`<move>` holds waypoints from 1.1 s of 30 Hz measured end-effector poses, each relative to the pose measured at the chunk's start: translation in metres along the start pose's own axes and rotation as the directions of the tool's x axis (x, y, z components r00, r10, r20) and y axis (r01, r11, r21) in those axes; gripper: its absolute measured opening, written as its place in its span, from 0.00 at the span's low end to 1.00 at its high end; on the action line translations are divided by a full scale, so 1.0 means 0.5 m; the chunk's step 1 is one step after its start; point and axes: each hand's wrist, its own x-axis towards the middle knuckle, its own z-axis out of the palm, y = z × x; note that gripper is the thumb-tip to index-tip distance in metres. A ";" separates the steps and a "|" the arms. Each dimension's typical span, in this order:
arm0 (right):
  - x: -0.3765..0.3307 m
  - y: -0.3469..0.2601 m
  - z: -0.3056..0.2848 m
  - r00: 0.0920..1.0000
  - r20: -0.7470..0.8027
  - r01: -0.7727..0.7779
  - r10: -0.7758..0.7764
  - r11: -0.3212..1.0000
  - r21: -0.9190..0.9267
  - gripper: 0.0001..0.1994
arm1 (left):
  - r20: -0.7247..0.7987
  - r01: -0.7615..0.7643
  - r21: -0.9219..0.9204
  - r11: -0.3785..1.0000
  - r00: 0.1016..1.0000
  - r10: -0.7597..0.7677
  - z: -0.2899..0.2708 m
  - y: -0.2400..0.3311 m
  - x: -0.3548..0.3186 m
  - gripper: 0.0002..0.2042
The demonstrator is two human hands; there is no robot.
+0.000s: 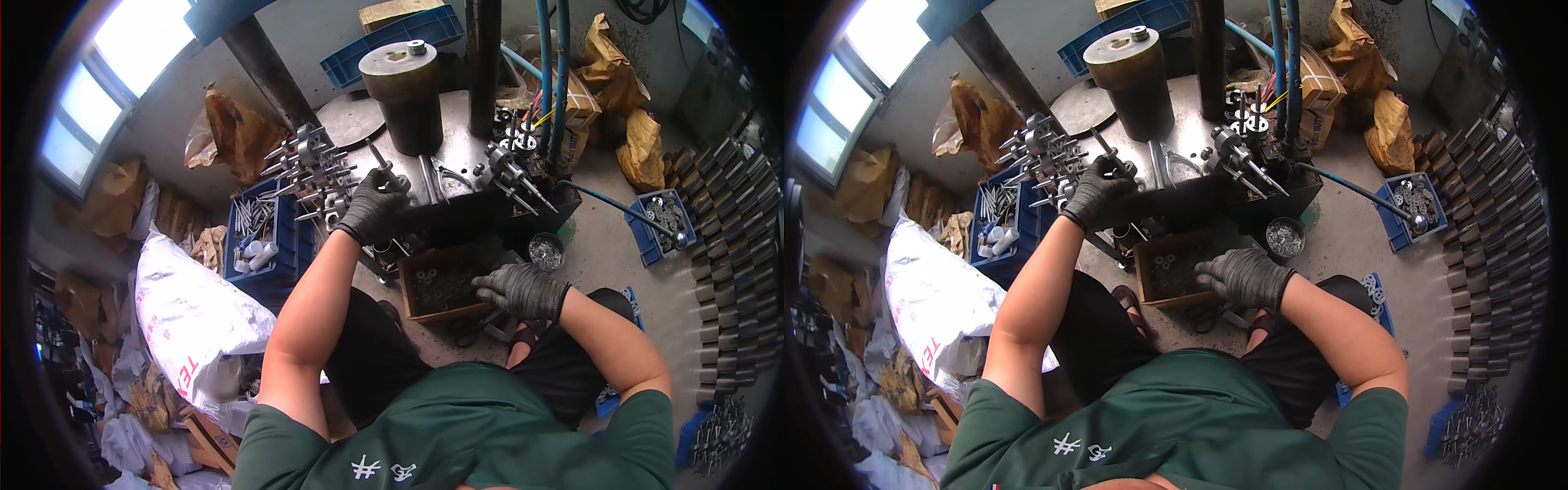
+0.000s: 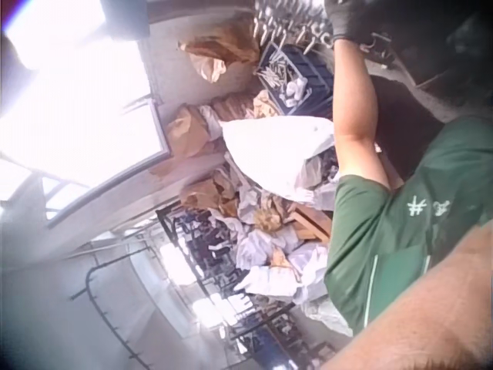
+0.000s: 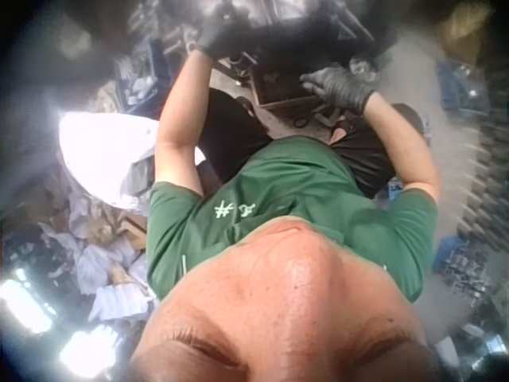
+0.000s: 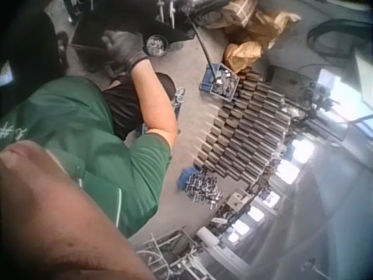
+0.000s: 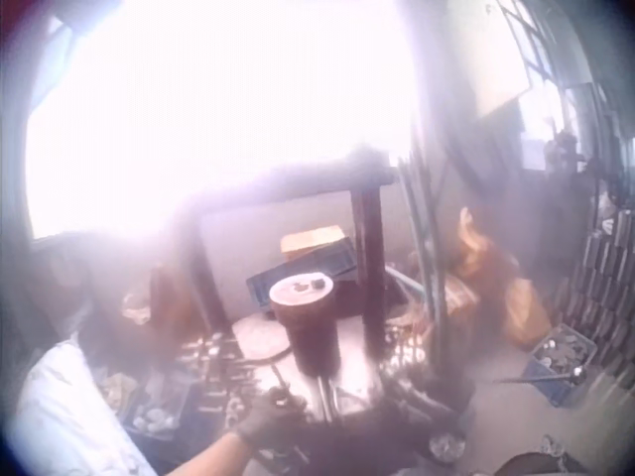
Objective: Assembling metal washers and threaded rods onto a mechanical press at a workstation.
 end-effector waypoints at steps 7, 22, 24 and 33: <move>-0.041 0.006 -0.022 0.966 0.239 0.154 -0.103 0.966 -0.205 0.23 | -0.050 -0.415 0.681 0.603 0.795 0.604 0.077 0.007 -0.004 0.25; -0.009 0.027 -0.009 0.981 0.191 0.024 0.037 0.951 -0.309 0.28 | 0.387 -0.656 0.755 0.016 0.465 0.797 0.402 0.306 0.288 0.18; -0.009 0.034 -0.001 0.978 0.204 0.016 0.041 0.962 -0.271 0.25 | 0.387 -0.618 0.786 -0.022 0.464 0.797 0.404 0.301 0.311 0.19; -0.041 0.019 -0.024 0.961 0.277 0.077 -0.007 0.967 -0.244 0.19 | 0.347 -0.671 0.719 0.181 0.572 0.743 0.402 0.279 0.298 0.22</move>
